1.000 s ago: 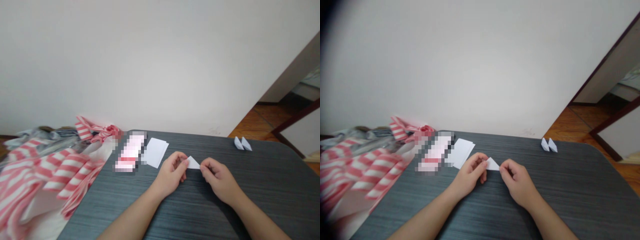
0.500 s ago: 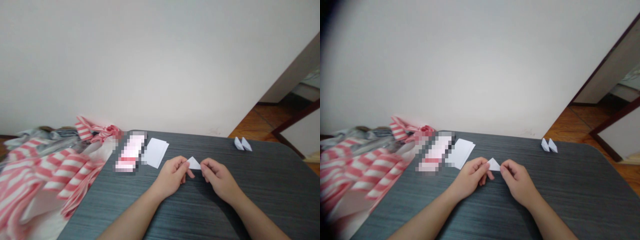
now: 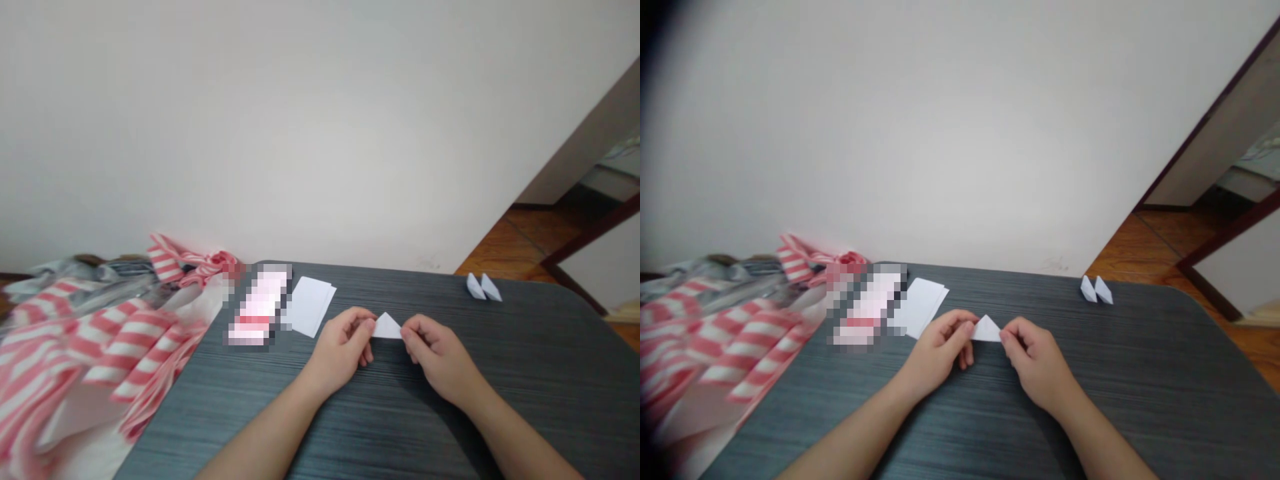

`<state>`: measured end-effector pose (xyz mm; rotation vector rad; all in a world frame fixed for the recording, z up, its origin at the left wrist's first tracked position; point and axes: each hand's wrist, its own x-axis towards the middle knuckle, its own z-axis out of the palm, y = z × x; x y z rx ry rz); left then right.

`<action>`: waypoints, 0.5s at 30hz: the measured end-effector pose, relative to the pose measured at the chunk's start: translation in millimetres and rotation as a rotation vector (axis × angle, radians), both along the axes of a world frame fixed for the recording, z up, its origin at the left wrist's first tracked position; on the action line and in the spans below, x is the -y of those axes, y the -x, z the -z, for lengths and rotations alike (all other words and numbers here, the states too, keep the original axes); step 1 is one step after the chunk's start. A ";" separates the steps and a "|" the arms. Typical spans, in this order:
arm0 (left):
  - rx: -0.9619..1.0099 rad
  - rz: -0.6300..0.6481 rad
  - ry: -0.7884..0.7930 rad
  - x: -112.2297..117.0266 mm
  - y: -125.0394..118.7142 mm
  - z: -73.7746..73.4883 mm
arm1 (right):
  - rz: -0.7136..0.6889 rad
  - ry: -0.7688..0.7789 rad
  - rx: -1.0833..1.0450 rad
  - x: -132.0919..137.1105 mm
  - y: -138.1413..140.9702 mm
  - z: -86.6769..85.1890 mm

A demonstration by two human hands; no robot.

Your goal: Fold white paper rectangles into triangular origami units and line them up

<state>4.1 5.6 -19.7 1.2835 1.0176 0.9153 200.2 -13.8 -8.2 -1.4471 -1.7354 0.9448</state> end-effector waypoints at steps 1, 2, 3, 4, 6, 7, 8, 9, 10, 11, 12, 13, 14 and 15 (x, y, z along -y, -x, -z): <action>0.002 -0.013 -0.003 0.0 -0.1 0.0 | 0.011 0.002 0.000 -0.1 -0.2 0.0; 0.005 -0.023 -0.004 0.1 -0.1 -0.3 | 0.021 0.005 0.001 -0.1 -0.5 0.0; 0.009 -0.027 -0.004 0.2 -0.1 -0.6 | 0.030 0.009 0.000 -0.2 -0.7 0.1; 0.012 -0.027 -0.002 0.3 0.0 -1.0 | 0.039 0.014 -0.002 -0.2 -1.0 0.1; 0.002 -0.007 0.002 0.6 0.4 -1.7 | 0.051 0.022 -0.009 0.0 -1.2 0.3; -0.009 0.006 0.002 0.8 0.7 -1.9 | 0.053 0.020 -0.014 0.1 -1.3 0.3; -0.024 0.020 -0.001 0.9 0.9 -1.9 | 0.054 0.016 -0.017 0.2 -1.2 0.3; -0.042 0.030 -0.006 1.1 1.3 -1.8 | 0.055 0.014 -0.020 0.3 -1.0 0.1; -0.058 0.039 -0.010 1.2 1.6 -1.6 | 0.054 0.014 -0.022 0.4 -0.8 -0.2; -0.074 0.046 -0.015 1.2 1.9 -1.3 | 0.051 0.014 -0.023 0.4 -0.5 -0.6; -0.085 0.049 -0.019 1.1 2.2 -1.0 | 0.051 0.014 -0.021 0.4 -0.2 -1.2; -0.093 0.054 -0.021 1.0 2.4 -0.7 | 0.051 0.015 -0.019 0.4 0.3 -1.8; -0.097 0.057 -0.022 0.8 2.6 -0.6 | 0.054 0.015 -0.019 0.3 0.7 -2.4; -0.098 0.060 -0.021 0.6 2.7 -0.7 | 0.057 0.014 -0.020 0.3 1.1 -2.9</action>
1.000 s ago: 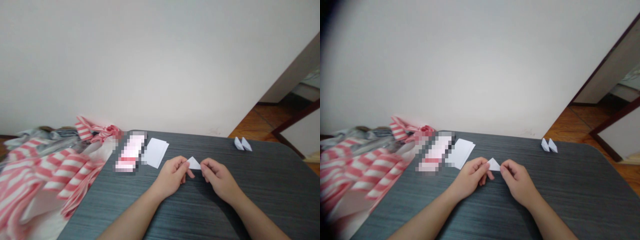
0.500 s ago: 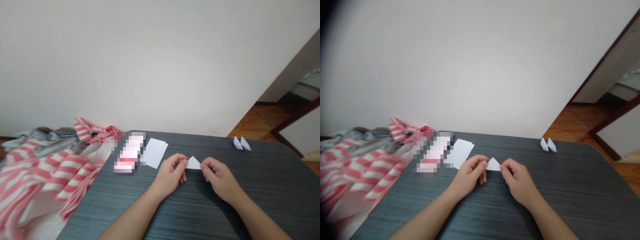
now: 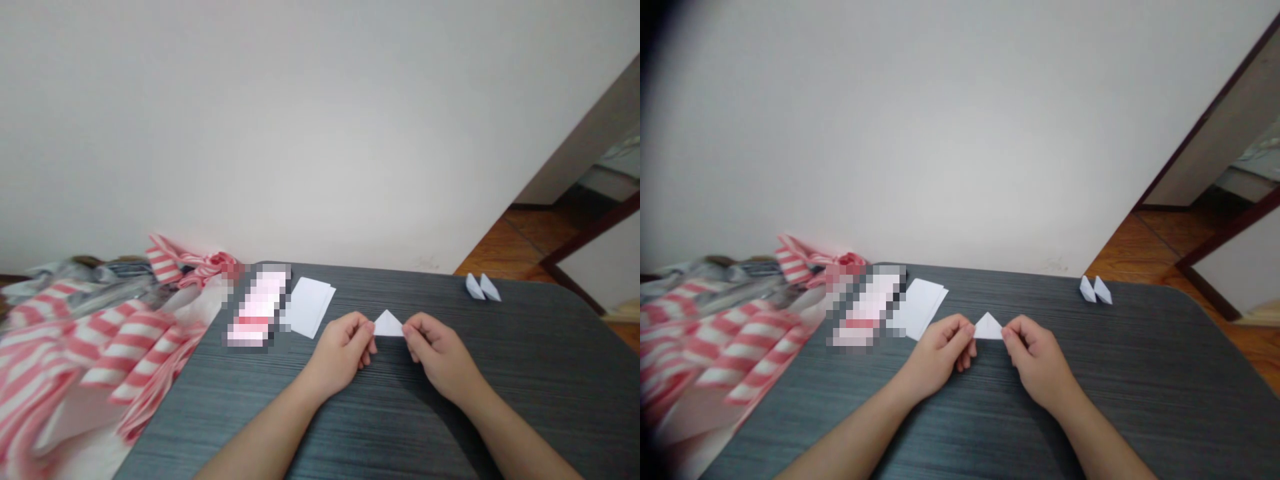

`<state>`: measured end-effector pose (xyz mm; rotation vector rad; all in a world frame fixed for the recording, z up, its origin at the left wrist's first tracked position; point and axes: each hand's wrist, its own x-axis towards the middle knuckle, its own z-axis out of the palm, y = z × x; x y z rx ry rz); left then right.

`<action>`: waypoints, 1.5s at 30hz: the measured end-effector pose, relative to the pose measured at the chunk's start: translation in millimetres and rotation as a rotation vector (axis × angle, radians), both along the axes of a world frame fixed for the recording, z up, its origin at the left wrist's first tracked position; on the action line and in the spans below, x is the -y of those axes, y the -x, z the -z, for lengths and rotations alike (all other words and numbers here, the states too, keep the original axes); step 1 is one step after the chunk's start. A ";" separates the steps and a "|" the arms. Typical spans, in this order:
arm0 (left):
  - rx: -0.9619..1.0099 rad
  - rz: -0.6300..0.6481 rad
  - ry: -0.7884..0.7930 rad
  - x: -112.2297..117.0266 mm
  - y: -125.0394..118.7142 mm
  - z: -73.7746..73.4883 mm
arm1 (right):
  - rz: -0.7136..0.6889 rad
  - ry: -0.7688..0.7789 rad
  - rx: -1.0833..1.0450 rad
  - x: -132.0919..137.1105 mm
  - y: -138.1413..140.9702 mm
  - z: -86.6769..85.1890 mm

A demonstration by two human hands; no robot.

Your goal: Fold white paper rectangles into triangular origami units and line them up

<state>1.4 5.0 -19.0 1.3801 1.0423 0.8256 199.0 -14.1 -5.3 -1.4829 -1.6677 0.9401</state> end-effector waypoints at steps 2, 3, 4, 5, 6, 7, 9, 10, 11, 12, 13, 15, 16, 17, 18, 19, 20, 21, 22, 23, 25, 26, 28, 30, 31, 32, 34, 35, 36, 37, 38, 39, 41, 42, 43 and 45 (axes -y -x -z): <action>0.002 0.001 0.007 -0.5 0.0 -0.6 | 0.006 0.004 -0.016 -0.1 0.7 -0.1; 0.004 -0.002 0.011 -0.6 -0.2 -1.1 | 0.006 0.010 -0.030 -0.2 0.9 0.2; 0.007 -0.006 0.014 -0.7 -0.3 -1.5 | 0.003 0.018 -0.045 -0.3 0.9 0.8; 0.010 -0.010 0.017 -0.7 -0.4 -2.0 | -0.002 0.025 -0.056 -0.4 0.8 1.5; 0.015 -0.012 0.018 -0.6 -0.5 -2.3 | -0.011 0.032 -0.062 -0.6 0.6 2.2; 0.019 -0.013 0.019 -0.4 -0.6 -2.5 | -0.019 0.039 -0.062 -0.7 0.4 2.7; 0.023 -0.009 0.021 0.1 -0.6 -2.4 | -0.028 0.042 -0.046 -0.9 -0.2 3.3; 0.021 -0.007 0.020 0.3 -0.7 -2.0 | -0.026 0.037 -0.033 -1.0 -0.4 3.3; 0.015 -0.006 0.016 0.6 -0.9 -1.4 | -0.022 0.031 -0.019 -1.1 -0.7 3.2; 0.007 -0.007 0.010 1.0 -1.2 -0.6 | -0.017 0.024 -0.006 -1.2 -1.0 2.9; -0.001 -0.009 0.003 1.3 -1.6 0.1 | -0.013 0.018 0.003 -1.3 -1.3 2.6; -0.014 -0.024 -0.018 2.0 -2.4 0.8 | -0.010 0.016 0.016 -1.7 -1.6 2.2; -0.020 -0.034 -0.037 2.3 -2.7 0.4 | -0.015 0.022 0.021 -1.9 -1.4 2.0; -0.029 -0.046 -0.066 2.5 -2.8 -0.7 | -0.023 0.034 0.024 -2.1 -1.1 1.7; -0.047 -0.051 -0.105 2.8 -2.7 -2.5 | -0.034 0.049 0.026 -2.3 -0.5 1.3; -0.074 -0.046 -0.154 3.0 -2.3 -5.1 | -0.044 0.066 0.027 -2.5 0.4 0.8; -0.106 -0.029 -0.207 3.3 -1.6 -8.1 | -0.050 0.082 0.024 -2.5 1.3 0.1; -0.142 -0.003 -0.257 3.6 -0.9 -11.3 | -0.051 0.095 0.015 -2.5 2.3 -0.8; -0.172 0.032 -0.296 3.9 -0.3 -14.4 | -0.048 0.103 0.003 -2.4 3.2 -1.8; -0.192 0.063 -0.322 4.2 0.3 -17.0 | -0.040 0.103 -0.011 -2.2 4.0 -3.0; -0.202 0.070 -0.318 4.7 0.7 -20.0 | -0.034 0.090 -0.044 -1.5 4.9 -5.5; -0.201 0.060 -0.305 5.0 0.6 -20.3 | -0.039 0.080 -0.064 -1.0 5.1 -6.4; -0.187 0.054 -0.272 5.3 -0.1 -19.2 | -0.070 0.068 -0.124 0.2 5.3 -7.4; -0.160 0.052 -0.240 5.3 -1.0 -17.4 | -0.124 0.064 -0.197 1.3 5.8 -6.3; -0.148 0.051 -0.229 5.2 -1.3 -16.7 | -0.150 0.060 -0.226 1.8 6.3 -5.0; -0.140 0.050 -0.223 5.0 -1.4 -16.5 | -0.168 0.053 -0.244 2.2 6.9 -3.3; -0.138 0.056 -0.222 4.5 -1.4 -17.3 | -0.183 0.032 -0.253 2.7 8.5 0.7; -0.140 0.067 -0.222 4.3 -1.2 -18.3 | -0.182 0.026 -0.252 2.8 9.2 2.8; -0.137 0.082 -0.216 4.0 -1.0 -19.4 | -0.180 0.023 -0.250 2.8 9.8 4.6; -0.128 0.097 -0.203 3.8 -0.7 -20.6 | -0.178 0.024 -0.250 2.8 10.2 6.2; -0.116 0.112 -0.184 3.6 -0.4 -21.6 | -0.177 0.029 -0.250 2.7 10.4 7.4; -0.103 0.124 -0.166 3.4 -0.2 -22.4 | -0.174 0.034 -0.253 2.6 10.5 8.3; -0.081 0.139 -0.138 3.1 0.2 -23.5 | -0.168 0.043 -0.265 2.4 10.3 9.2; -0.074 0.144 -0.129 2.9 0.3 -23.7 | -0.168 0.045 -0.274 2.3 10.2 9.3; -0.068 0.146 -0.121 2.8 0.3 -23.7 | -0.172 0.045 -0.283 2.3 10.1 9.4; -0.053 0.143 -0.106 2.6 0.1 -23.7 | -0.184 0.043 -0.295 2.5 9.9 9.4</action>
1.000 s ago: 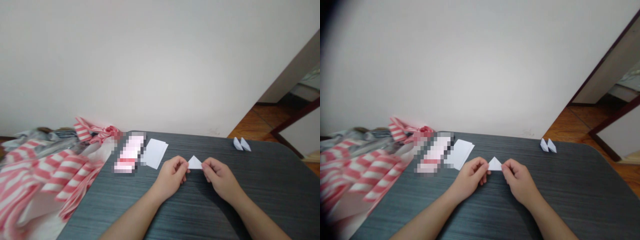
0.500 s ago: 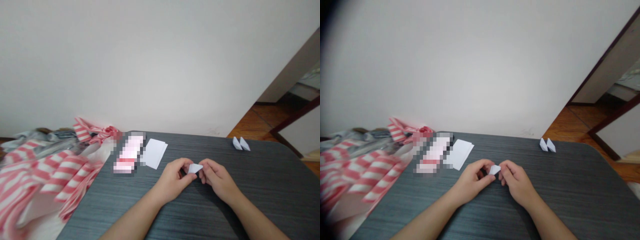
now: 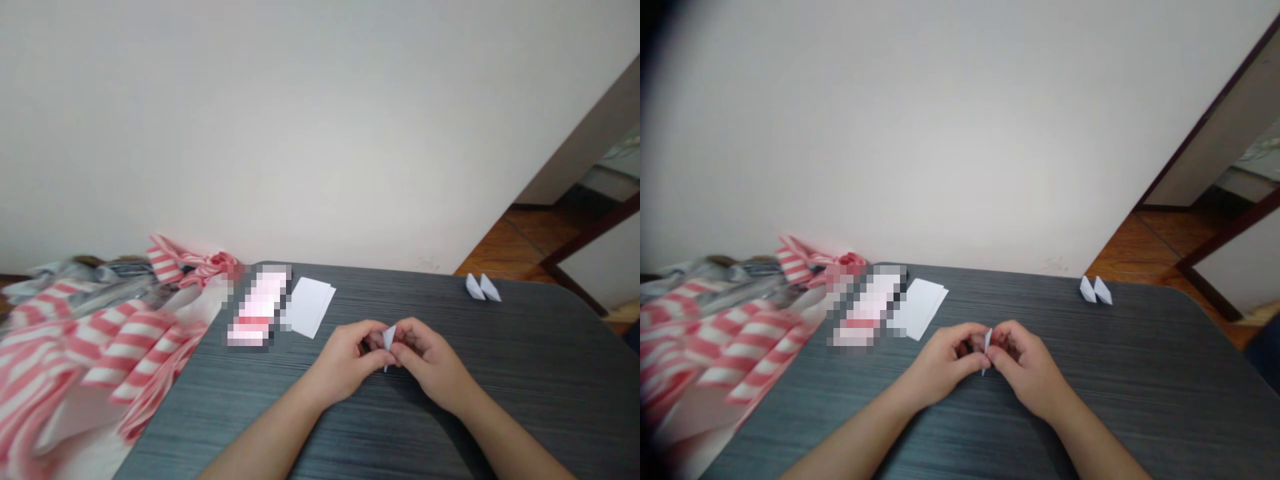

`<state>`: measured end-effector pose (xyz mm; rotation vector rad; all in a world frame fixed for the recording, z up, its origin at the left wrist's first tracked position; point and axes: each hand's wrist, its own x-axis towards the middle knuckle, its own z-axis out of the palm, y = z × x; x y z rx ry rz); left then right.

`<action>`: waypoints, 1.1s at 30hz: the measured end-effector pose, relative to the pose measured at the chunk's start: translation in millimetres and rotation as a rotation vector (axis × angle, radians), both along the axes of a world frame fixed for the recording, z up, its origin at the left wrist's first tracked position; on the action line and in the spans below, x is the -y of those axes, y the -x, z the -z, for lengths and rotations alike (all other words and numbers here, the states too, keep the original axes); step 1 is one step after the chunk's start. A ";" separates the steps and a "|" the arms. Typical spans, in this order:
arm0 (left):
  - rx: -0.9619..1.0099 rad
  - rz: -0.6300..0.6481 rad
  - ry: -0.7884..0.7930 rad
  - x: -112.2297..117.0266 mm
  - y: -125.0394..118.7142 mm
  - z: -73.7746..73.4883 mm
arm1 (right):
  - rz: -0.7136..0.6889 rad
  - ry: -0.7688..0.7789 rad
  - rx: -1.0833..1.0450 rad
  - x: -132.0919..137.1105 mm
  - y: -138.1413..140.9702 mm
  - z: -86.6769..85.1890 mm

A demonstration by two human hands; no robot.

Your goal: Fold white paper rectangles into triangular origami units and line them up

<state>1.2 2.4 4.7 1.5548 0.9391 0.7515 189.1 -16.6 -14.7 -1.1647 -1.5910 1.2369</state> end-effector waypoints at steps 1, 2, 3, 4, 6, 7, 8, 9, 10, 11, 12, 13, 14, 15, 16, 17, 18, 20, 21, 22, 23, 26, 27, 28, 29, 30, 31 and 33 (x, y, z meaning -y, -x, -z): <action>0.010 -0.003 0.006 0.0 -0.2 0.0 | -0.005 -0.003 -0.003 0.1 -0.1 0.1; 0.019 -0.004 0.011 0.0 -0.4 0.0 | -0.009 -0.006 -0.004 0.2 -0.2 0.3; 0.026 -0.002 0.016 0.0 -0.6 -0.1 | -0.011 -0.009 -0.002 0.2 -0.2 0.6; 0.032 0.002 0.020 0.1 -0.7 -0.2 | -0.010 -0.013 0.003 0.3 -0.3 0.9; 0.035 0.009 0.023 0.1 -0.8 -0.4 | -0.005 -0.026 0.027 0.2 -0.5 1.4; 0.032 0.010 0.022 0.2 -0.8 -0.4 | -0.002 -0.036 0.044 0.2 -0.6 1.6; 0.030 0.010 0.018 0.2 -0.9 -0.3 | -0.001 -0.048 0.064 0.3 -0.7 1.5; 0.025 0.009 0.012 0.3 -0.9 0.1 | 0.002 -0.063 0.083 0.5 -0.9 1.2; 0.019 0.003 0.006 0.3 -1.0 0.7 | 0.003 -0.079 0.102 0.7 -1.1 0.7; 0.012 -0.006 0.001 0.4 -1.0 1.5 | 0.006 -0.098 0.120 1.1 -1.3 -0.2; 0.003 -0.016 -0.004 0.3 -1.1 2.5 | 0.009 -0.119 0.142 1.5 -1.4 -1.5; -0.006 -0.025 -0.007 0.3 -1.2 3.7 | 0.015 -0.143 0.169 1.9 -1.5 -3.1; -0.016 -0.032 -0.009 0.1 -1.2 4.8 | 0.025 -0.170 0.201 2.4 -1.4 -5.0; -0.024 -0.038 -0.009 0.0 -1.2 5.8 | 0.031 -0.195 0.235 2.9 -1.1 -7.1; -0.029 -0.041 -0.008 -0.2 -1.2 6.6 | 0.036 -0.221 0.269 3.4 -0.6 -9.2; -0.034 -0.044 -0.007 -0.3 -1.1 7.1 | 0.032 -0.240 0.294 3.9 0.1 -11.4; -0.038 -0.047 -0.009 -0.5 -1.0 7.2 | 0.015 -0.246 0.312 4.3 0.9 -13.3; -0.043 -0.046 -0.018 -0.5 -1.0 6.8 | -0.010 -0.254 0.332 4.9 2.6 -16.2; -0.044 -0.043 -0.023 -0.4 -1.1 6.4 | -0.015 -0.255 0.339 5.0 3.1 -17.1; -0.043 -0.041 -0.026 -0.2 -1.2 6.1 | -0.013 -0.257 0.347 5.0 3.5 -17.5; -0.040 -0.040 -0.025 0.0 -1.4 5.9 | -0.010 -0.257 0.355 4.8 3.5 -17.5; -0.018 -0.053 -0.015 0.9 -2.1 6.8 | -0.003 -0.259 0.368 4.0 2.0 -15.8; -0.005 -0.060 -0.013 1.0 -2.2 7.5 | 0.004 -0.262 0.369 3.6 1.1 -14.6; 0.012 -0.067 -0.010 1.0 -2.2 8.4 | 0.016 -0.263 0.369 3.3 0.3 -13.3; 0.032 -0.072 -0.003 0.9 -2.2 9.4 | 0.031 -0.262 0.367 3.0 -0.5 -11.7; 0.054 -0.073 0.009 0.6 -2.2 10.4 | 0.045 -0.258 0.361 2.8 -1.3 -10.0; 0.078 -0.071 0.026 0.2 -2.1 11.4 | 0.054 -0.250 0.351 2.6 -1.9 -8.2; 0.125 -0.064 0.062 -0.6 -2.0 13.3 | 0.056 -0.235 0.317 2.2 -2.9 -4.8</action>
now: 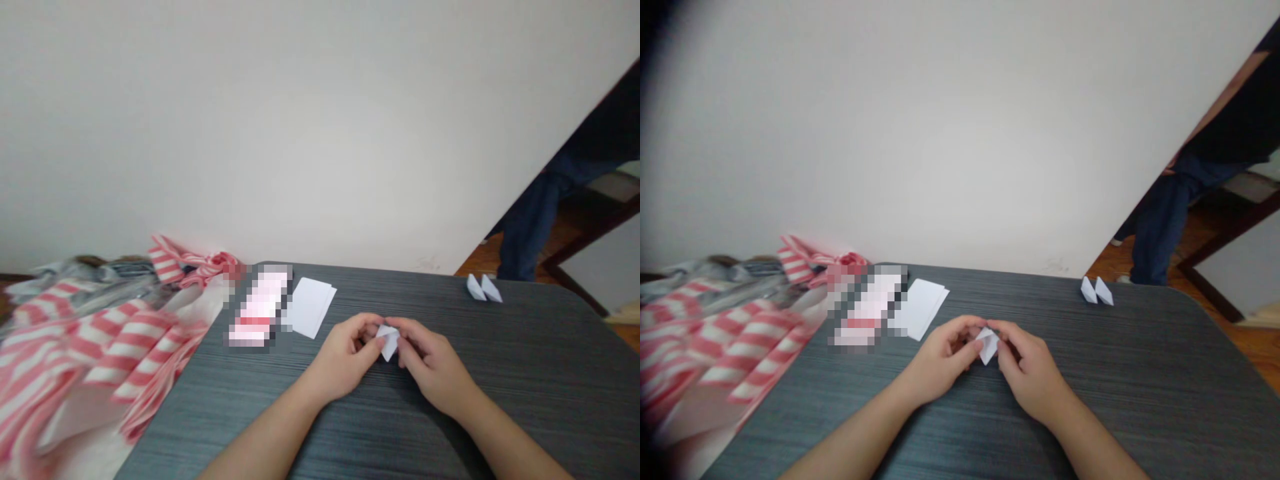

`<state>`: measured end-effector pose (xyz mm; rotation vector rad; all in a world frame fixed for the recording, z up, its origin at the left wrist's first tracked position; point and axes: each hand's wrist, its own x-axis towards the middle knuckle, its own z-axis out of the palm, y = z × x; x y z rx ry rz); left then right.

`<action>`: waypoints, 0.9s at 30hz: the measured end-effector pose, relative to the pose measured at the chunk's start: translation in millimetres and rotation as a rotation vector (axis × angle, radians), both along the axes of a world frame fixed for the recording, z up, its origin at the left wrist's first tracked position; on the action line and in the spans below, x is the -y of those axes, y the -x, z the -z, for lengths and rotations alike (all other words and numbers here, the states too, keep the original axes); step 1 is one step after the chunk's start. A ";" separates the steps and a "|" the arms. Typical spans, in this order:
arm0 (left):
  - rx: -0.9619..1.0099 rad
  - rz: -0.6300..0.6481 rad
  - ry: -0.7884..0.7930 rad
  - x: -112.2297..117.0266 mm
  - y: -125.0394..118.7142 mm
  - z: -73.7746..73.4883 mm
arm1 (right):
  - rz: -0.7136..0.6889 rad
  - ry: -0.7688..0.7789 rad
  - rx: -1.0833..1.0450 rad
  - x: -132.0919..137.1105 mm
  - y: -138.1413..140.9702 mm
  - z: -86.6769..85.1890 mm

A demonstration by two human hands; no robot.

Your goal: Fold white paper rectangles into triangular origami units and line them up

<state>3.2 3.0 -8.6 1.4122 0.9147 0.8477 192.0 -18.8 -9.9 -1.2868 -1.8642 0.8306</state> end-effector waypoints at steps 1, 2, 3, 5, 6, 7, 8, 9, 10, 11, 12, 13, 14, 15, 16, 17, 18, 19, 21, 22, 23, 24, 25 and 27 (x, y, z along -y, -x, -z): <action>0.022 0.001 0.013 -0.4 0.0 0.9 | -0.006 0.001 -0.018 -0.2 -0.4 1.5; 0.042 0.000 0.024 -0.7 -0.1 1.8 | -0.014 -0.005 -0.033 -0.5 -0.8 2.8; 0.060 0.000 0.034 -0.8 -0.2 2.8 | -0.022 -0.016 -0.044 -0.9 -1.2 3.7; 0.096 -0.001 0.059 -0.9 -0.5 4.6 | -0.039 -0.049 -0.059 -1.6 -2.2 4.8; 0.113 -0.002 0.074 -0.8 -0.6 5.4 | -0.049 -0.063 -0.066 -2.0 -2.7 4.9; 0.129 -0.002 0.089 -0.8 -0.8 6.2 | -0.059 -0.074 -0.072 -2.2 -3.2 4.6; 0.141 -0.003 0.101 -0.8 -1.0 6.7 | -0.066 -0.082 -0.079 -2.3 -3.6 4.0; 0.146 -0.004 0.110 -0.9 -1.1 7.2 | -0.074 -0.086 -0.084 -2.2 -3.9 3.1; 0.147 -0.004 0.114 -1.1 -1.3 7.4 | -0.083 -0.088 -0.090 -2.1 -4.2 2.0; 0.144 -0.002 0.116 -1.3 -1.4 7.6 | -0.092 -0.087 -0.096 -1.9 -4.3 0.9; 0.142 0.001 0.115 -1.5 -1.6 7.6 | -0.100 -0.085 -0.103 -1.7 -4.4 -0.1; 0.142 0.003 0.113 -1.6 -1.6 7.4 | -0.104 -0.084 -0.109 -1.6 -4.4 -0.8; 0.146 0.003 0.111 -1.6 -1.7 7.1 | -0.103 -0.084 -0.114 -1.6 -4.4 -1.2; 0.155 0.004 0.109 -1.4 -1.7 6.7 | -0.094 -0.084 -0.116 -1.7 -4.4 -1.2; 0.168 0.005 0.106 -1.1 -1.6 6.2 | -0.082 -0.085 -0.116 -1.9 -4.3 -0.7; 0.181 0.007 0.104 -0.7 -1.5 5.6 | -0.069 -0.082 -0.114 -2.2 -4.4 0.2; 0.193 0.011 0.104 -0.3 -1.4 4.9 | -0.058 -0.079 -0.111 -2.5 -4.4 1.6; 0.202 0.018 0.108 0.1 -1.2 4.3 | -0.051 -0.072 -0.107 -2.8 -4.6 3.3; 0.206 0.027 0.111 0.6 -1.3 3.4 | -0.040 -0.050 -0.102 -3.2 -4.8 7.5; 0.197 0.023 0.107 0.6 -1.4 3.3 | -0.033 -0.035 -0.104 -3.3 -4.8 9.9; 0.181 0.015 0.097 0.5 -1.6 3.3 | -0.023 -0.017 -0.114 -3.3 -4.7 12.4; 0.157 0.005 0.084 0.3 -1.9 3.6 | -0.013 0.005 -0.133 -3.2 -4.6 14.8; 0.126 -0.006 0.071 0.1 -2.1 4.0 | -0.003 0.030 -0.159 -3.2 -4.3 17.0; 0.051 -0.009 0.044 -0.4 -2.1 4.6 | 0.014 0.066 -0.196 -3.0 -3.5 20.3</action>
